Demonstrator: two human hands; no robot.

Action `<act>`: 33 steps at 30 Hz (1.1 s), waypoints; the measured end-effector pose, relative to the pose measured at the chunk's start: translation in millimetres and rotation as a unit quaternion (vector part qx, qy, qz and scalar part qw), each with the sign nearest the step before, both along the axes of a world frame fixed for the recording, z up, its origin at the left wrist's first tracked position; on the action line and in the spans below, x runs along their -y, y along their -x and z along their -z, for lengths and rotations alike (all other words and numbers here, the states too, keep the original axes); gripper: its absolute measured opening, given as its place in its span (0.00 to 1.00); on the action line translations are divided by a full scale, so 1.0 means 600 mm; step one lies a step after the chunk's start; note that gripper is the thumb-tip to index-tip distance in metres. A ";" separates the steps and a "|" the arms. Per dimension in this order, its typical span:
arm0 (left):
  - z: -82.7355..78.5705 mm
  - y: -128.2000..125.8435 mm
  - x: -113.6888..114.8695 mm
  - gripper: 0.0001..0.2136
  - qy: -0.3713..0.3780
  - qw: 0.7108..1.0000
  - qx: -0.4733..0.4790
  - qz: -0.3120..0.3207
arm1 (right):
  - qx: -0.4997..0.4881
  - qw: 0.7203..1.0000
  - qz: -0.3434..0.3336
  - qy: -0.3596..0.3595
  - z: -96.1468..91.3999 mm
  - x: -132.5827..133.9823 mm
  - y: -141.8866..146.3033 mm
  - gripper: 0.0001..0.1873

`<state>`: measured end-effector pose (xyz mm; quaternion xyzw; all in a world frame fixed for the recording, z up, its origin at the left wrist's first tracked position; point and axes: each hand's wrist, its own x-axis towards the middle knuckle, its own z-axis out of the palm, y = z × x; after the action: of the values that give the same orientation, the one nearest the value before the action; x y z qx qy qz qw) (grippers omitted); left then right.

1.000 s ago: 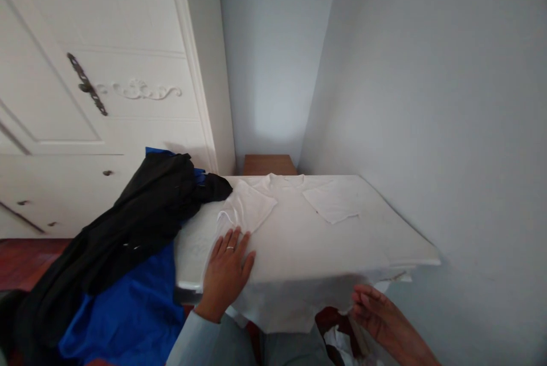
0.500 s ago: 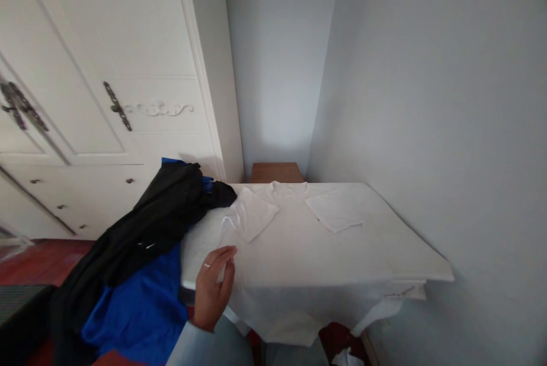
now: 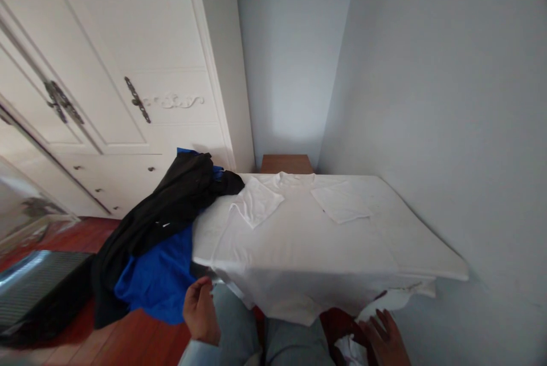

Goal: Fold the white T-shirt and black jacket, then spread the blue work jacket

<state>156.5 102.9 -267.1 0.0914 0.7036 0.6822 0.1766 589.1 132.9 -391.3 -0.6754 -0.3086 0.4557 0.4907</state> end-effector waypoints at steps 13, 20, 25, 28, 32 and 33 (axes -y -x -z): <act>0.040 -0.023 0.013 0.18 0.160 0.951 -0.037 0.261 | 0.032 0.994 -0.098 0.040 -0.124 0.007 0.028 0.26; 0.005 -0.040 0.015 0.17 0.099 0.946 -0.012 0.309 | 0.044 0.994 -0.088 0.045 -0.127 0.015 0.030 0.31; -0.049 -0.044 0.027 0.21 0.083 0.911 -0.094 0.393 | 0.017 0.995 -0.087 0.052 -0.155 0.039 0.025 0.29; -0.064 -0.036 0.046 0.25 0.079 0.911 -0.082 0.397 | 0.016 0.994 -0.092 0.057 -0.164 0.050 0.000 0.27; -0.061 -0.026 0.082 0.37 0.062 0.929 0.009 0.365 | -0.030 0.995 -0.064 0.066 -0.165 0.061 -0.035 0.30; -0.057 -0.024 0.091 0.39 0.059 0.935 0.023 0.350 | -0.040 0.995 -0.063 0.066 -0.165 0.065 -0.038 0.30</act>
<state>171.0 48.3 -233.1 0.3055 0.6616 0.5366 0.4255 611.9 94.1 -292.3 -0.6667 -0.3003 0.5317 0.4273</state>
